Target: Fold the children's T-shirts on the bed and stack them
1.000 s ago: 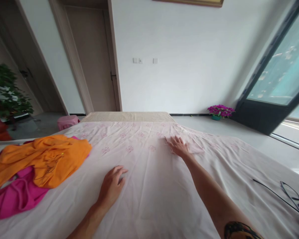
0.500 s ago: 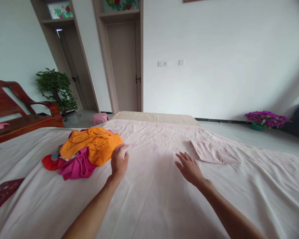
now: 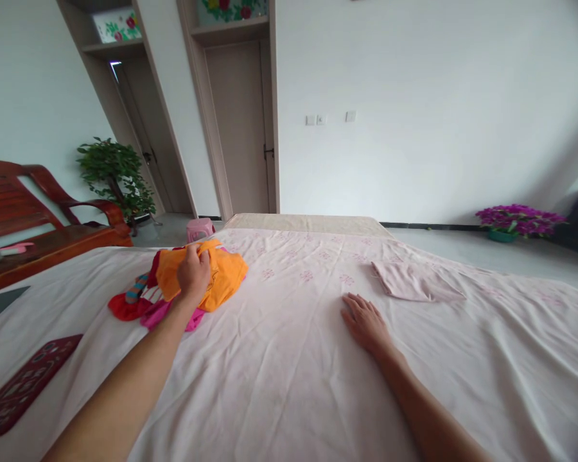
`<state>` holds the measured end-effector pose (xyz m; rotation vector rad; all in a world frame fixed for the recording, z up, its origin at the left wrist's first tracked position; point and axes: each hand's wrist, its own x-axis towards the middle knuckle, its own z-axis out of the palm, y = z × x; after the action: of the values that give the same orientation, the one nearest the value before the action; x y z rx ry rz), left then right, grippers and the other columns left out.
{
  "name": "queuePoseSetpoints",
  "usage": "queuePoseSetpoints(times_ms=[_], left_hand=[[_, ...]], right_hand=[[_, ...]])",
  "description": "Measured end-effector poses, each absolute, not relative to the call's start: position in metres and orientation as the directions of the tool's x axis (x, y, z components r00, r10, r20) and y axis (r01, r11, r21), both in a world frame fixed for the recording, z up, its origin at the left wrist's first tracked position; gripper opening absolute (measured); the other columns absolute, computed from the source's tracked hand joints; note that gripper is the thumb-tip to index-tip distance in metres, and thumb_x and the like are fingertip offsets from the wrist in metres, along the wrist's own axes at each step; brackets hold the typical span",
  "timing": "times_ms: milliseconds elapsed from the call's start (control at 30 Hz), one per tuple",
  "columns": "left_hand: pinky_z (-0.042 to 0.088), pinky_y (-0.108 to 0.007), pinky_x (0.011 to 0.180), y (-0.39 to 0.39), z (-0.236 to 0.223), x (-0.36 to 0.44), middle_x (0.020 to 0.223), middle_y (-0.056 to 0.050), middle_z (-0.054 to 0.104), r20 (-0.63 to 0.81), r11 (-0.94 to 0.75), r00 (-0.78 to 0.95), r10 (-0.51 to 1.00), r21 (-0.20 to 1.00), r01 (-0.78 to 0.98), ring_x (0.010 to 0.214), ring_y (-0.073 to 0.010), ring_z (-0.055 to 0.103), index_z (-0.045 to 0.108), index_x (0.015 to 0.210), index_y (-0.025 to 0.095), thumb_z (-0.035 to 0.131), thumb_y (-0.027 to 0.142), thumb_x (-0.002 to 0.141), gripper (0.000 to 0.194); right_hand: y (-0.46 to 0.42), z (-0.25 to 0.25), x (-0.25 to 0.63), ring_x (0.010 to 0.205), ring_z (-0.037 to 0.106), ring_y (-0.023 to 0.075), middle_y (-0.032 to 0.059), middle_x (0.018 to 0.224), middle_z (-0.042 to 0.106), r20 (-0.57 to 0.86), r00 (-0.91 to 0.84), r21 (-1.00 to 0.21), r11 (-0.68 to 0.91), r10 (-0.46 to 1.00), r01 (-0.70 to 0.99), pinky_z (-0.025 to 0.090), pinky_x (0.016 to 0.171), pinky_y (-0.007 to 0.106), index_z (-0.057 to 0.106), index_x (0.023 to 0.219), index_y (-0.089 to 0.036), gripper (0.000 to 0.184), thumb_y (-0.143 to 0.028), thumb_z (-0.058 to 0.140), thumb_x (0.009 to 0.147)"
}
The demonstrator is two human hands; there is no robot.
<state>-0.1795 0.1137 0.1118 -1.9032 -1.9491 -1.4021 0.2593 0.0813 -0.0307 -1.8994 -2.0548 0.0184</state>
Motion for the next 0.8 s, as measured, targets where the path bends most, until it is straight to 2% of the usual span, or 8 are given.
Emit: queuePoseSetpoints(times_ms=[100,133,233,300,433,567,700,800], left_hand=[[0.048,-0.031,0.081,0.087,0.111,-0.108,0.104,-0.010,0.067,0.603,-0.208,-0.265,0.753,0.599,0.773,0.092,-0.0178,0.063,0.052,0.119,0.010,0.033,0.034,0.099,0.037],[0.049,-0.028,0.082,0.074,0.107,-0.081,0.104,-0.008,0.068,0.574,-0.307,-0.181,0.799,0.647,0.698,0.092,-0.0160,0.064,0.053,0.119,0.013,0.037,0.035,0.098,0.035],[0.049,-0.029,0.094,0.031,0.091,-0.015,0.116,-0.007,0.068,0.466,-0.582,0.348,0.813,0.657,0.479,0.105,-0.0174,0.063,0.060,0.120,0.021,0.056,0.036,0.090,0.034],[0.048,-0.031,0.099,0.013,0.076,0.004,0.119,-0.006,0.068,0.398,-0.618,0.494,0.773,0.651,0.441,0.112,-0.0193,0.062,0.064,0.117,0.024,0.058,0.035,0.089,0.031],[0.044,-0.037,0.104,0.019,0.046,-0.013,0.118,-0.007,0.068,0.469,-0.534,0.294,0.833,0.541,0.650,0.115,-0.0211,0.060,0.066,0.114,0.023,0.052,0.025,0.090,0.028],[0.042,-0.039,0.105,0.053,0.022,-0.051,0.122,-0.011,0.066,0.469,-0.324,0.076,0.880,0.476,0.817,0.117,-0.0225,0.058,0.062,0.119,0.019,0.048,0.024,0.090,0.032],[0.042,-0.044,0.101,0.076,0.006,-0.064,0.130,-0.018,0.060,0.330,-0.091,-0.056,0.942,0.413,0.906,0.121,-0.0294,0.055,0.058,0.124,0.016,0.057,0.029,0.085,0.042],[0.044,-0.040,0.096,0.089,0.000,-0.063,0.113,-0.014,0.067,0.282,-0.070,-0.060,0.958,0.432,0.899,0.111,-0.0268,0.060,0.064,0.108,0.018,0.058,0.017,0.078,0.030]], right_hand=[[0.082,-0.033,0.261,0.141,0.034,0.0248,0.0066,0.148,0.047,0.241,-0.045,-0.264,0.110,0.969,0.958,0.018,0.118,0.042,0.054,0.136,-0.022,0.045,-0.037,0.039,0.096],[0.083,-0.033,0.262,0.140,0.035,0.0247,0.0069,0.147,0.047,0.243,-0.045,-0.279,0.114,0.969,0.953,0.019,0.118,0.041,0.055,0.135,-0.022,0.044,-0.037,0.039,0.097],[0.084,-0.031,0.267,0.134,0.044,0.0234,0.0069,0.140,0.055,0.263,-0.042,-0.378,0.143,0.964,0.915,0.026,0.115,0.038,0.060,0.128,-0.022,0.041,-0.036,0.035,0.098],[0.082,-0.026,0.269,0.123,0.053,0.0224,0.0056,0.128,0.063,0.289,-0.049,-0.480,0.188,0.956,0.857,0.034,0.110,0.036,0.065,0.120,-0.025,0.040,-0.036,0.034,0.099],[0.077,-0.018,0.273,0.105,0.063,0.0228,0.0029,0.107,0.072,0.307,-0.030,-0.685,0.243,0.951,0.687,0.044,0.099,0.034,0.069,0.108,-0.028,0.037,-0.040,0.035,0.099],[0.076,-0.019,0.275,0.109,0.063,0.0229,0.0023,0.115,0.070,0.234,0.104,-0.870,0.160,0.967,0.467,0.044,0.101,0.035,0.061,0.126,-0.028,0.037,-0.043,0.050,0.094],[0.075,-0.019,0.273,0.106,0.063,0.0241,0.0015,0.113,0.070,0.214,0.127,-0.885,0.137,0.969,0.445,0.046,0.099,0.038,0.050,0.138,-0.030,0.061,-0.036,0.068,0.080],[0.074,-0.016,0.264,0.108,0.062,0.0255,0.0018,0.112,0.070,0.266,0.037,-0.824,0.207,0.963,0.527,0.044,0.101,0.039,0.063,0.124,-0.030,0.053,-0.028,0.071,0.072]])
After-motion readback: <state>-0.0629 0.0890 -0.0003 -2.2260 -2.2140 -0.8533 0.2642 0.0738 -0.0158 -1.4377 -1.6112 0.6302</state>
